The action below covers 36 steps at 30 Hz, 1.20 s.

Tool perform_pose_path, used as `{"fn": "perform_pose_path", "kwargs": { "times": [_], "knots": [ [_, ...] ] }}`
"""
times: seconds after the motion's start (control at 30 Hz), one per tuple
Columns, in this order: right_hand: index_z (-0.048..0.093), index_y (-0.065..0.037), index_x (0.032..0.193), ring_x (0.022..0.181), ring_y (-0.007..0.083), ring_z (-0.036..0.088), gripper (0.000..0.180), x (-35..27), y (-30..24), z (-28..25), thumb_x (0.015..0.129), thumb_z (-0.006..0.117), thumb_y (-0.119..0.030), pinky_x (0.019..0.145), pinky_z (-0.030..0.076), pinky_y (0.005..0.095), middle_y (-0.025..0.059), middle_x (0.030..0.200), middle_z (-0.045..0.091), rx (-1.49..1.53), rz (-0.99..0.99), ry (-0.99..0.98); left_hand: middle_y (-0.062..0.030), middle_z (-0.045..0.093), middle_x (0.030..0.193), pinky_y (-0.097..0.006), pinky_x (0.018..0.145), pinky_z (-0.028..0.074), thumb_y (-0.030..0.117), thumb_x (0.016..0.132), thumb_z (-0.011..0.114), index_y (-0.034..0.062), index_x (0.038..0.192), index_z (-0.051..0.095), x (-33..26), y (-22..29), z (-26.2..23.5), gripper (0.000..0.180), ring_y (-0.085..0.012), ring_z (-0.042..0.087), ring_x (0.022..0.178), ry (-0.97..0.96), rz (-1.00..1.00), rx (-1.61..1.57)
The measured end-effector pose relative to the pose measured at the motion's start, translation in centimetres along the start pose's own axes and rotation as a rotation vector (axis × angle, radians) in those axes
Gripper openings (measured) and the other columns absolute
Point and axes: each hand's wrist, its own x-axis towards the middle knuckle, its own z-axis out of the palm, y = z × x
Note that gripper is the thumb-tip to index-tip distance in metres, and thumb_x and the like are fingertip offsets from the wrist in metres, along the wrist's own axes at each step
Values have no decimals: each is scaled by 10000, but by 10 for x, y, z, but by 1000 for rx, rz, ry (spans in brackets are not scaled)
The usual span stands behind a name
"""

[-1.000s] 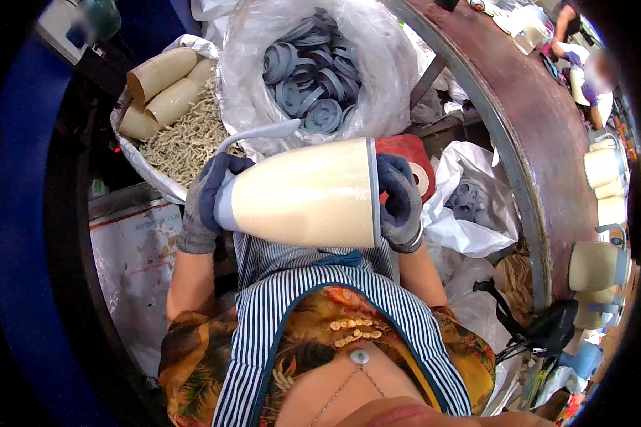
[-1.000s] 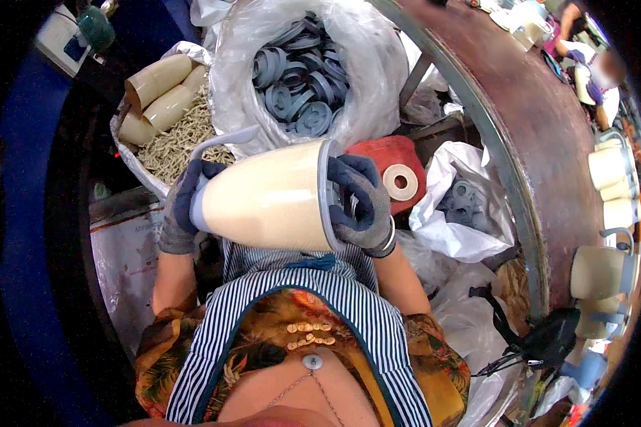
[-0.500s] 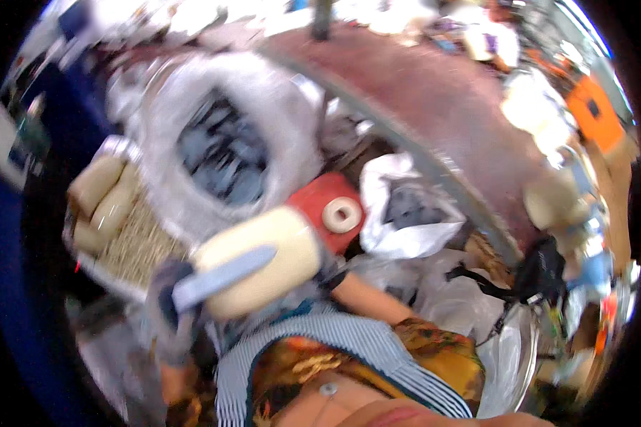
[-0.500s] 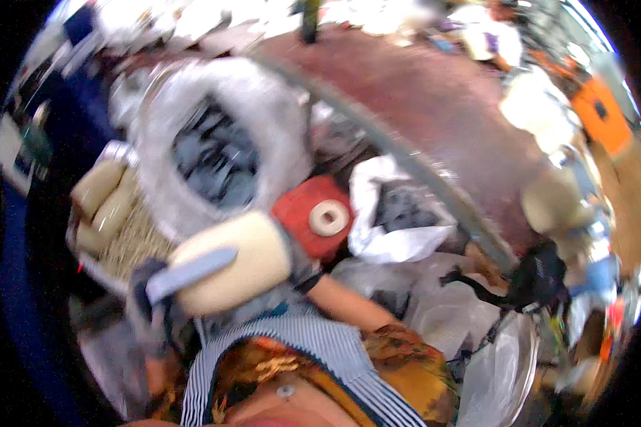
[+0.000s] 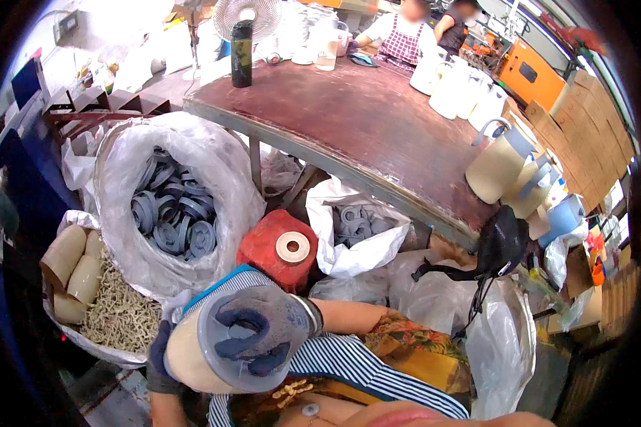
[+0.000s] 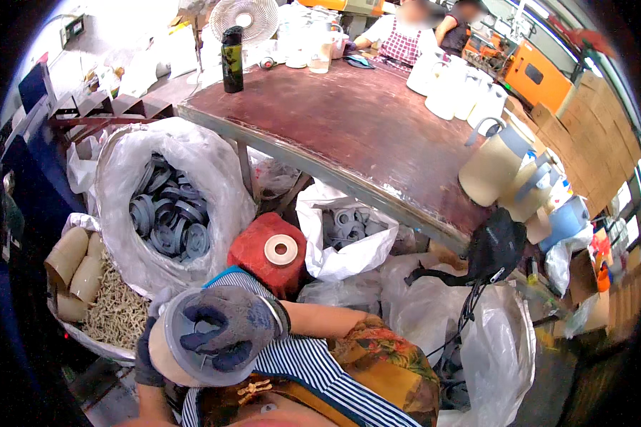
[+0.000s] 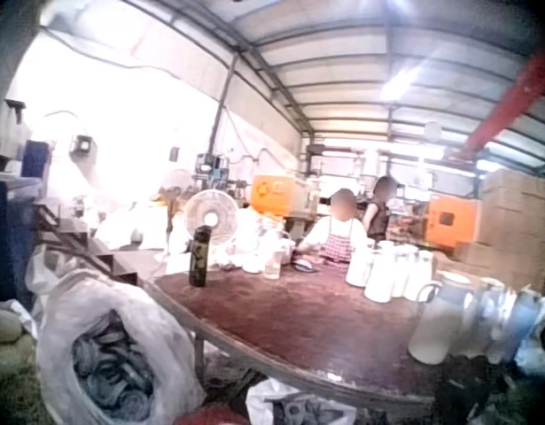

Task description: The person repeatedly picks up a beige plastic pitcher body and a grey lid, then presses the lid onto the pitcher. After each assembly, the person places the completed pitcher on a nearby table. The process is repeated continuously with new parts from surrounding bags.

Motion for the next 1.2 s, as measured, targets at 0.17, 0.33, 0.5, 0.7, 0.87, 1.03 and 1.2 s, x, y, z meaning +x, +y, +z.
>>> {"fn": "perform_pose_path", "kwargs": {
  "times": [0.17,0.33,0.5,0.7,0.87,1.03,1.2],
  "knots": [
    [567,-34,1302,1152,276,606,376,-43,80,40,982,566,-232,1000,473,378,142,1284,616,433,628,398,-112,666,1037,-417,952,484,329,1006,537,-3,1126,588,-26,31,27,356,-256,636,988,-99,461,422],
    [499,-38,1404,1202,217,592,406,-109,130,103,1045,449,-222,1041,462,373,140,1386,564,1354,955,23,-117,609,1048,-501,977,431,384,765,712,55,1052,578,-82,63,134,457,-325,593,1026,-752,1172,1878],
    [551,-84,1334,996,202,656,507,-73,50,9,1015,450,-465,753,573,314,130,1220,625,867,1341,-8,-140,617,965,-489,864,444,304,731,712,51,967,584,-75,77,152,369,-359,596,934,-751,1062,1773],
    [369,-4,1470,1364,362,403,783,-68,-2,5,883,676,-422,1147,300,439,203,1478,427,-182,442,443,-186,599,879,-382,732,479,239,819,626,-39,991,605,-64,62,157,328,-337,610,806,-379,951,1431],
    [316,-13,1504,1416,292,351,744,-72,6,-2,928,635,-359,1172,259,409,163,1536,368,28,441,403,-66,594,873,-324,755,460,202,891,616,-2,984,601,-67,46,165,225,-178,564,810,-236,786,1167],
    [153,-8,1557,1489,254,198,728,-108,40,27,1029,455,-408,1202,172,386,139,1623,180,361,269,620,-67,639,900,-311,811,447,294,985,562,11,988,614,-41,50,117,288,-168,564,837,-87,723,882],
    [186,-38,1555,1477,252,236,744,-84,65,46,1016,390,-509,1188,224,373,128,1612,220,654,557,511,-81,640,979,-324,865,445,279,985,563,-5,1072,602,-47,37,107,299,-176,569,882,26,790,818]
  ]
}}
